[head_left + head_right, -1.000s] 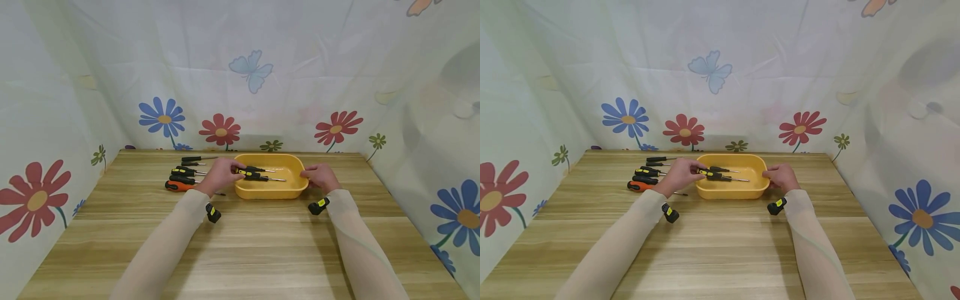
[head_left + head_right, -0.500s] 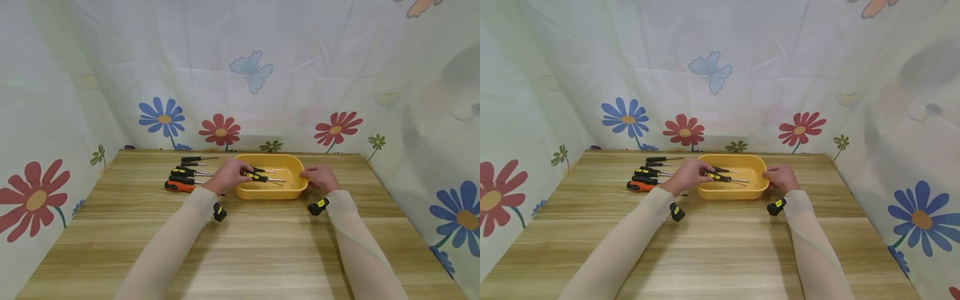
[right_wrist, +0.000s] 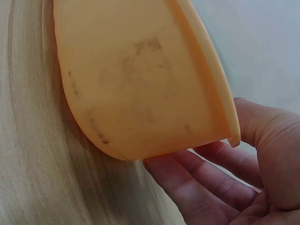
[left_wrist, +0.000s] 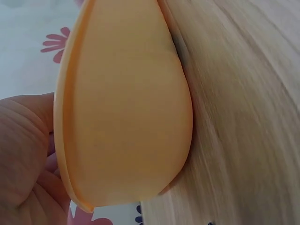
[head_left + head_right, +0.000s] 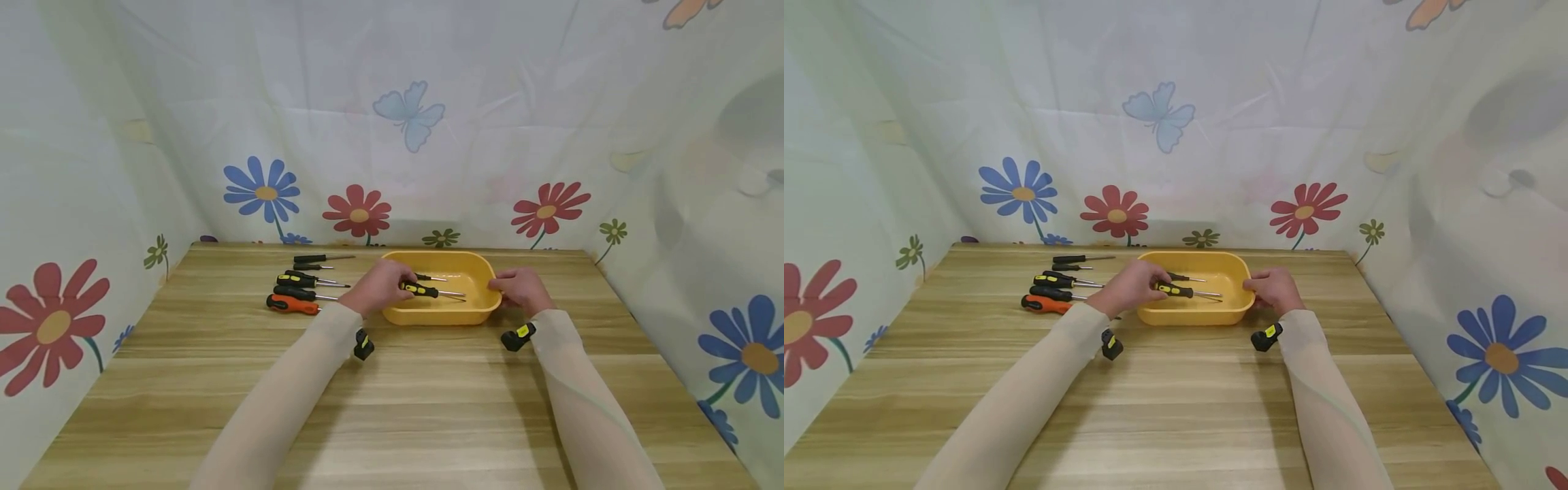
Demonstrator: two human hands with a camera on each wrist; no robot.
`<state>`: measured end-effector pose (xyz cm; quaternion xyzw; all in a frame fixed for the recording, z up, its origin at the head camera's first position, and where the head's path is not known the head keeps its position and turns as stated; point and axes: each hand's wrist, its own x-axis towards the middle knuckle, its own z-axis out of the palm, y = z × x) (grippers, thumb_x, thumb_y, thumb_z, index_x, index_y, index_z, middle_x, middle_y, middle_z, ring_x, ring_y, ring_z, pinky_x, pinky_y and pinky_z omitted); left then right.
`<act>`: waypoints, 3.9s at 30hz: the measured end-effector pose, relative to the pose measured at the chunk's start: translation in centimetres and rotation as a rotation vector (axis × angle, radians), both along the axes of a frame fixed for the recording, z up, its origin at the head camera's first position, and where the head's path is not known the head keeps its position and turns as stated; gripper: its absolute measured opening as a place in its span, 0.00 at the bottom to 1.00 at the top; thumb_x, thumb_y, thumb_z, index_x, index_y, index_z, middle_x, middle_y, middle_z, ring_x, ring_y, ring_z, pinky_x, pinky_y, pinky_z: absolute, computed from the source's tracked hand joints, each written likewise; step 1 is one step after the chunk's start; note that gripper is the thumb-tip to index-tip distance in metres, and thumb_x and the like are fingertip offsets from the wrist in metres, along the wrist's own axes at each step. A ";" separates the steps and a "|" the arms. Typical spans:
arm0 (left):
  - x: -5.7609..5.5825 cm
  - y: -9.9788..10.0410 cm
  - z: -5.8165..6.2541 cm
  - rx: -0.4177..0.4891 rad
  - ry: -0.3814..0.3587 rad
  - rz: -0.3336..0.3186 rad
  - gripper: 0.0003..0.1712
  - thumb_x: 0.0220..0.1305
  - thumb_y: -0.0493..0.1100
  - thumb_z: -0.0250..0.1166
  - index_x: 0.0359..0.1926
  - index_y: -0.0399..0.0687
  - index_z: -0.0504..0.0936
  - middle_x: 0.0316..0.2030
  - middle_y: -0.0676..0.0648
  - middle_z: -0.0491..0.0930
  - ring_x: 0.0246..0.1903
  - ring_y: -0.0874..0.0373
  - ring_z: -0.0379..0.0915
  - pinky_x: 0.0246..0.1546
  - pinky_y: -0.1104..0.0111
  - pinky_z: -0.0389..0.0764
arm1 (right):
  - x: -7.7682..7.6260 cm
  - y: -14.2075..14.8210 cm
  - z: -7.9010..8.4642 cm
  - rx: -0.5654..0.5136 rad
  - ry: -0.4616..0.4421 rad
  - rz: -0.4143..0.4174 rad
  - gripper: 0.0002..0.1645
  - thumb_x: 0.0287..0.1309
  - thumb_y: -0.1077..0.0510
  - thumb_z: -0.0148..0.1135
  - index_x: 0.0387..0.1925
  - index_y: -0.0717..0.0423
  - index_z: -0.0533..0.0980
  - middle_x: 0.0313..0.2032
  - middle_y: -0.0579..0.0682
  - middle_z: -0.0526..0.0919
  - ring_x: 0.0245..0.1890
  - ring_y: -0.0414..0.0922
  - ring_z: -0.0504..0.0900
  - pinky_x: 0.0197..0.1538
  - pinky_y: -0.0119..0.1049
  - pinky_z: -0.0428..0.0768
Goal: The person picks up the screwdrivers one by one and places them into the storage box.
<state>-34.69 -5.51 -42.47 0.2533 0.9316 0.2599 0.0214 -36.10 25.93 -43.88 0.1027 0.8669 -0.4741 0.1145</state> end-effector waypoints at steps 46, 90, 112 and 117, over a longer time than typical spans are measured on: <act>-0.5 -1.9 0.5 -0.248 0.108 -0.156 0.13 0.65 0.46 0.73 0.48 0.47 0.87 0.49 0.49 0.86 0.48 0.54 0.81 0.54 0.62 0.82 | -0.2 0.0 -0.2 -0.004 0.006 0.014 0.27 0.67 0.53 0.67 0.62 0.63 0.78 0.53 0.63 0.85 0.33 0.43 0.86 0.41 0.35 0.88; 3.0 -13.2 -1.4 -0.103 0.204 0.048 0.16 0.67 0.45 0.71 0.52 0.44 0.86 0.52 0.46 0.85 0.60 0.47 0.78 0.63 0.51 0.79 | 0.1 0.1 0.0 0.011 0.015 0.013 0.25 0.67 0.53 0.66 0.60 0.63 0.80 0.50 0.62 0.87 0.31 0.43 0.85 0.38 0.33 0.87; 1.9 -22.0 -2.6 -0.108 0.105 0.160 0.19 0.67 0.45 0.70 0.56 0.42 0.84 0.56 0.39 0.83 0.58 0.40 0.77 0.64 0.43 0.75 | -0.1 -0.2 -0.1 0.014 0.033 0.021 0.24 0.67 0.54 0.66 0.59 0.65 0.80 0.46 0.60 0.88 0.30 0.43 0.85 0.37 0.33 0.87; 2.1 -22.9 -2.6 -0.105 0.078 0.174 0.19 0.66 0.45 0.71 0.55 0.42 0.85 0.53 0.40 0.83 0.53 0.42 0.77 0.61 0.44 0.77 | 0.1 -0.2 0.0 0.029 0.014 0.013 0.24 0.68 0.53 0.66 0.60 0.62 0.80 0.48 0.60 0.87 0.32 0.45 0.84 0.39 0.32 0.87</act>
